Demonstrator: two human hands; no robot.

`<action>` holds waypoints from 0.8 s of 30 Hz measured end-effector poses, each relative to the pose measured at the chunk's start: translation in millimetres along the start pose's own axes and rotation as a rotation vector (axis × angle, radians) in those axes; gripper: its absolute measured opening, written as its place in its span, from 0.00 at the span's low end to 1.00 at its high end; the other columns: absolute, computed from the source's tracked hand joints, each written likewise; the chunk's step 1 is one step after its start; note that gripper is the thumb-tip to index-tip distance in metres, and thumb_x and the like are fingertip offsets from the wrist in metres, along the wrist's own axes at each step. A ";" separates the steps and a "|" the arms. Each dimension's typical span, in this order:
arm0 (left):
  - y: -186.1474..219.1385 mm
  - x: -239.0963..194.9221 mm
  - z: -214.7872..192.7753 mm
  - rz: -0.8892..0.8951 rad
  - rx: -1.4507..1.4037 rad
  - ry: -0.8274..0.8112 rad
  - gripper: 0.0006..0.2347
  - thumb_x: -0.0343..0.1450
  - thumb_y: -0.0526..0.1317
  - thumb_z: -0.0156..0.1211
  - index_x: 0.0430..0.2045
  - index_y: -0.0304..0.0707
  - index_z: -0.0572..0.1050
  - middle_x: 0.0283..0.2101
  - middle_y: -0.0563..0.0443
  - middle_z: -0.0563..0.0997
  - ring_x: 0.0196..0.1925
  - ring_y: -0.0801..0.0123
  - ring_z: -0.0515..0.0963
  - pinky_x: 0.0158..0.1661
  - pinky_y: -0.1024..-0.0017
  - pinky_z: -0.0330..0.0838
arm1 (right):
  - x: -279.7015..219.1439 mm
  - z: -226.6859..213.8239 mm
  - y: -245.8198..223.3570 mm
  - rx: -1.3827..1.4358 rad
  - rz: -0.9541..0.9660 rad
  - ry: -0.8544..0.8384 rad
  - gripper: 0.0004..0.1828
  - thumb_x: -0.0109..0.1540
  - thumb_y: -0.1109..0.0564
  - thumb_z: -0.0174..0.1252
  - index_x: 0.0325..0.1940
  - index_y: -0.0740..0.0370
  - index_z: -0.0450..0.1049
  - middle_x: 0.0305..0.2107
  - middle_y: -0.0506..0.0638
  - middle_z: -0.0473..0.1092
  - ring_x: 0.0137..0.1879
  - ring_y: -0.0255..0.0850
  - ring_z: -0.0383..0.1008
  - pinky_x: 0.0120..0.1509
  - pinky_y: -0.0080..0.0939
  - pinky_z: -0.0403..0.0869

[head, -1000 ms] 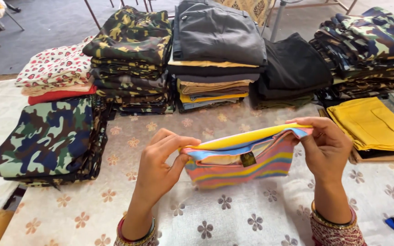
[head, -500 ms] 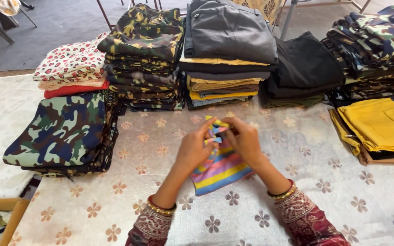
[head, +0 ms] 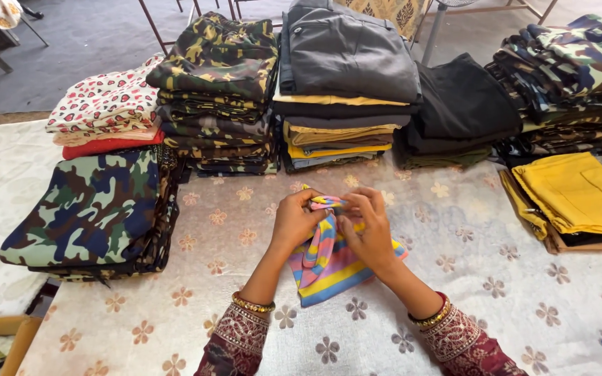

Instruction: Folding various items of clothing including a multi-colored striped shirt and a navy blue t-shirt on a table.

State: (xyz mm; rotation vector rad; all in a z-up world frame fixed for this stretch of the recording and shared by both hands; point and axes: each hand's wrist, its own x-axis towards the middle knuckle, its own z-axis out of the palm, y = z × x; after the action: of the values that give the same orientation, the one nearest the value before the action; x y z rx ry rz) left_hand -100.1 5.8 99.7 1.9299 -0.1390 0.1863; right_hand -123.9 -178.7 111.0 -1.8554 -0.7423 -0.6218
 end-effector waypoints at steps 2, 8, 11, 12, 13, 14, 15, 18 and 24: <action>-4.8 2.6 1.4 -0.023 -0.059 0.005 0.10 0.64 0.32 0.71 0.37 0.32 0.82 0.30 0.51 0.86 0.28 0.79 0.81 0.31 0.79 0.75 | -6.2 4.7 8.7 -0.037 0.052 0.032 0.22 0.58 0.69 0.61 0.56 0.62 0.71 0.45 0.58 0.69 0.45 0.46 0.78 0.50 0.41 0.77; 0.1 -3.8 13.7 -0.058 -0.370 0.017 0.08 0.66 0.28 0.64 0.36 0.29 0.78 0.30 0.51 0.84 0.27 0.79 0.80 0.26 0.79 0.74 | -2.5 17.8 -10.1 -0.005 0.224 -0.083 0.31 0.51 0.59 0.73 0.55 0.63 0.68 0.35 0.53 0.72 0.37 0.44 0.75 0.41 0.41 0.75; 6.4 -8.3 18.6 -0.123 -0.395 0.032 0.07 0.66 0.27 0.62 0.35 0.27 0.77 0.30 0.49 0.85 0.27 0.79 0.80 0.25 0.78 0.72 | -6.8 16.4 -2.7 -0.177 0.088 -0.036 0.30 0.50 0.58 0.73 0.53 0.64 0.67 0.38 0.57 0.70 0.41 0.52 0.75 0.42 0.47 0.74; 3.2 -7.5 18.9 -0.134 -0.443 0.015 0.07 0.67 0.28 0.62 0.36 0.27 0.77 0.30 0.49 0.84 0.27 0.79 0.80 0.26 0.78 0.73 | -7.4 15.0 0.6 -0.221 0.032 -0.027 0.29 0.51 0.58 0.71 0.53 0.64 0.67 0.39 0.58 0.70 0.43 0.56 0.74 0.45 0.50 0.73; 0.2 -6.9 19.1 -0.146 -0.491 -0.002 0.06 0.67 0.28 0.61 0.36 0.28 0.77 0.30 0.50 0.84 0.27 0.79 0.81 0.28 0.79 0.75 | -8.2 13.8 3.7 -0.264 -0.024 -0.018 0.27 0.52 0.58 0.70 0.53 0.64 0.67 0.41 0.60 0.70 0.45 0.59 0.74 0.47 0.52 0.73; 0.0 -5.9 18.3 -0.144 -0.491 -0.005 0.06 0.67 0.28 0.61 0.36 0.28 0.77 0.30 0.50 0.84 0.27 0.79 0.81 0.28 0.79 0.75 | -7.8 11.0 4.6 -0.266 -0.024 -0.016 0.27 0.52 0.58 0.70 0.53 0.64 0.67 0.41 0.60 0.70 0.45 0.59 0.74 0.47 0.52 0.73; -0.3 -5.0 17.3 -0.134 -0.482 -0.029 0.05 0.69 0.30 0.61 0.36 0.27 0.77 0.29 0.49 0.85 0.27 0.78 0.81 0.28 0.79 0.75 | -7.4 8.3 5.4 -0.268 -0.027 -0.020 0.26 0.53 0.59 0.69 0.52 0.64 0.68 0.41 0.59 0.71 0.45 0.59 0.74 0.47 0.52 0.74; 21.1 -6.0 8.6 -0.135 -0.493 -0.070 0.05 0.71 0.32 0.61 0.36 0.28 0.77 0.29 0.48 0.86 0.28 0.77 0.83 0.30 0.79 0.77 | -8.2 -0.4 6.3 -0.259 -0.006 -0.030 0.22 0.55 0.60 0.68 0.50 0.63 0.70 0.39 0.58 0.73 0.44 0.56 0.76 0.46 0.50 0.75; 73.8 -1.8 -30.3 -0.192 0.199 -0.071 0.06 0.70 0.42 0.64 0.34 0.41 0.80 0.26 0.55 0.84 0.22 0.76 0.79 0.24 0.75 0.70 | -2.6 -43.3 -3.9 -0.178 0.043 -0.019 0.16 0.56 0.63 0.67 0.48 0.62 0.77 0.35 0.53 0.77 0.38 0.42 0.80 0.43 0.39 0.78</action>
State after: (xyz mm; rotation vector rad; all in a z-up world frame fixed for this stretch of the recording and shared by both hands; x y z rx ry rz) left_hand -117.5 7.8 177.5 2.1350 0.0187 0.0027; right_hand -132.3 -218.2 127.4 -2.0378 -0.6754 -0.6610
